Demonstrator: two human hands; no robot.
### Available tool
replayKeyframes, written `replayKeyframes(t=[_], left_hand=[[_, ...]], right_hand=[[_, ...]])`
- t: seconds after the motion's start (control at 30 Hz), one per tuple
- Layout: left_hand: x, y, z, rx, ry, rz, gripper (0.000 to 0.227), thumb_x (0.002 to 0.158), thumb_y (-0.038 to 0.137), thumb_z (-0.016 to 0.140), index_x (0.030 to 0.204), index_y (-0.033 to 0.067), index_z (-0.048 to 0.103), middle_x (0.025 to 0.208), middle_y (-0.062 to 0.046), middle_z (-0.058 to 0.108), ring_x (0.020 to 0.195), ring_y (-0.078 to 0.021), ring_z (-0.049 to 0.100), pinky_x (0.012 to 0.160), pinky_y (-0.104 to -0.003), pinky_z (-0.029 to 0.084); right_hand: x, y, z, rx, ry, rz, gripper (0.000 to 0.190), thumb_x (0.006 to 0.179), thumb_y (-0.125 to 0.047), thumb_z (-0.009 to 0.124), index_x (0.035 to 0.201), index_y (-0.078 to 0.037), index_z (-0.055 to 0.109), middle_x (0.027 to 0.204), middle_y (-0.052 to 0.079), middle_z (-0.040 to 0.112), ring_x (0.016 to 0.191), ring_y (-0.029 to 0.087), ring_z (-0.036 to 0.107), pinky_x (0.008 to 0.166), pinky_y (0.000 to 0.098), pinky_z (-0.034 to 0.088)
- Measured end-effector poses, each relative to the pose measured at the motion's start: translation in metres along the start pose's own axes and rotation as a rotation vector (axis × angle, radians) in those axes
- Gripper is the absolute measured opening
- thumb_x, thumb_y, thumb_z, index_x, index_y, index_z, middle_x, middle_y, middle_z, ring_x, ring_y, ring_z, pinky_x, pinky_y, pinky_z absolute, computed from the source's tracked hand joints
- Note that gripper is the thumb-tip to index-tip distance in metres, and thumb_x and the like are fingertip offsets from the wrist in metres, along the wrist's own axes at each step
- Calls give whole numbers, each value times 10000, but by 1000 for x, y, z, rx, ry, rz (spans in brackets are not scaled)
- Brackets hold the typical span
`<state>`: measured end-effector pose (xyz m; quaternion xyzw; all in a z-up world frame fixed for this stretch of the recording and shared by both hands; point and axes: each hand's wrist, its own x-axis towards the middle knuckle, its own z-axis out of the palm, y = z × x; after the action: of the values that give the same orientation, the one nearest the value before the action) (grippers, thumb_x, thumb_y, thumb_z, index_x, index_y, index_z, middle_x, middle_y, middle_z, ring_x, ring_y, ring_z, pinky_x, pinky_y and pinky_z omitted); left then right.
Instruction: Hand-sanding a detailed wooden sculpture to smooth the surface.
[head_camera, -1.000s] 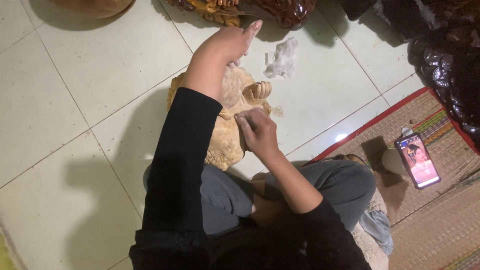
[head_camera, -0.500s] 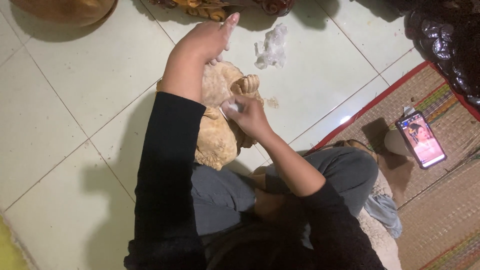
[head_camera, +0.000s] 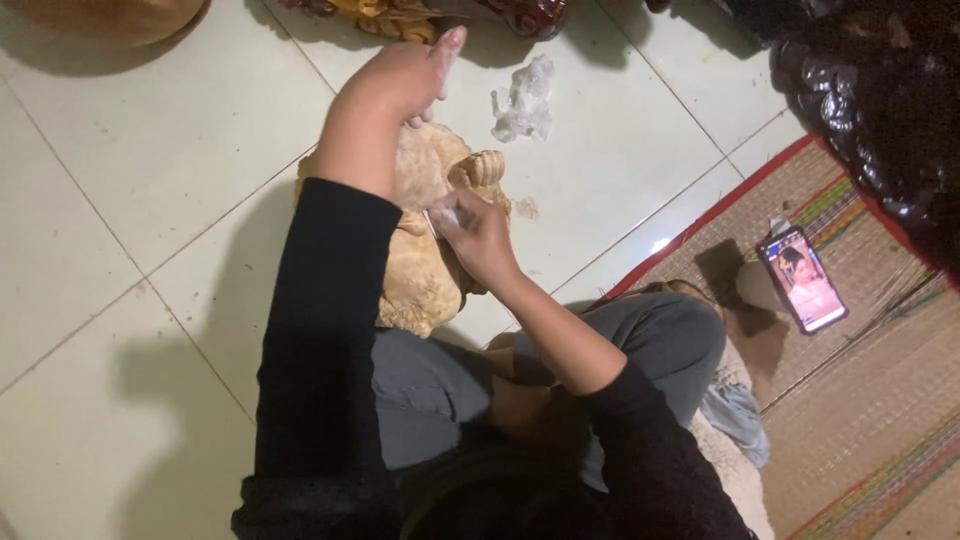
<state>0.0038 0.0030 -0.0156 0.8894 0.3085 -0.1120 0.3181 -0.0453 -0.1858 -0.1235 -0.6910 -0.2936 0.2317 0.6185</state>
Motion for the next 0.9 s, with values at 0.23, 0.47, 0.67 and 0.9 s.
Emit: replayKeyframes(t=[0.23, 0.47, 0.67, 0.9], left_hand=[[24, -7, 19, 55, 52, 34, 878, 1067, 640, 170, 838, 8, 736, 748, -117, 699, 623, -275, 652, 777, -465, 547], [36, -6, 27, 83, 109, 91, 890, 1062, 651, 171, 738, 26, 715, 693, -98, 683, 649, -316, 649, 801, -481, 537], [40, -5, 33, 123, 91, 68, 899, 1057, 675, 171, 737, 39, 720, 692, -100, 679, 629, -313, 634, 743, -482, 532], [30, -7, 27, 78, 45, 146, 847, 1037, 637, 153, 846, 25, 706, 824, -171, 699, 707, -363, 647, 746, -524, 503]], right_hand=[[-35, -3, -7, -31, -48, -106, 89, 962, -116, 682, 897, -56, 689, 733, 9, 630, 589, 89, 507, 551, 229, 421], [-29, -12, -6, -18, 26, 18, 101, 976, -109, 647, 904, -42, 628, 757, 15, 596, 635, 102, 506, 603, 249, 449], [-9, -7, -4, -94, 18, -20, 101, 958, -89, 659, 885, -26, 626, 764, 32, 625, 650, 111, 536, 622, 265, 482], [-24, -12, -5, -125, 42, -8, 154, 970, -139, 669, 928, 7, 693, 821, 54, 698, 738, 130, 601, 726, 273, 521]])
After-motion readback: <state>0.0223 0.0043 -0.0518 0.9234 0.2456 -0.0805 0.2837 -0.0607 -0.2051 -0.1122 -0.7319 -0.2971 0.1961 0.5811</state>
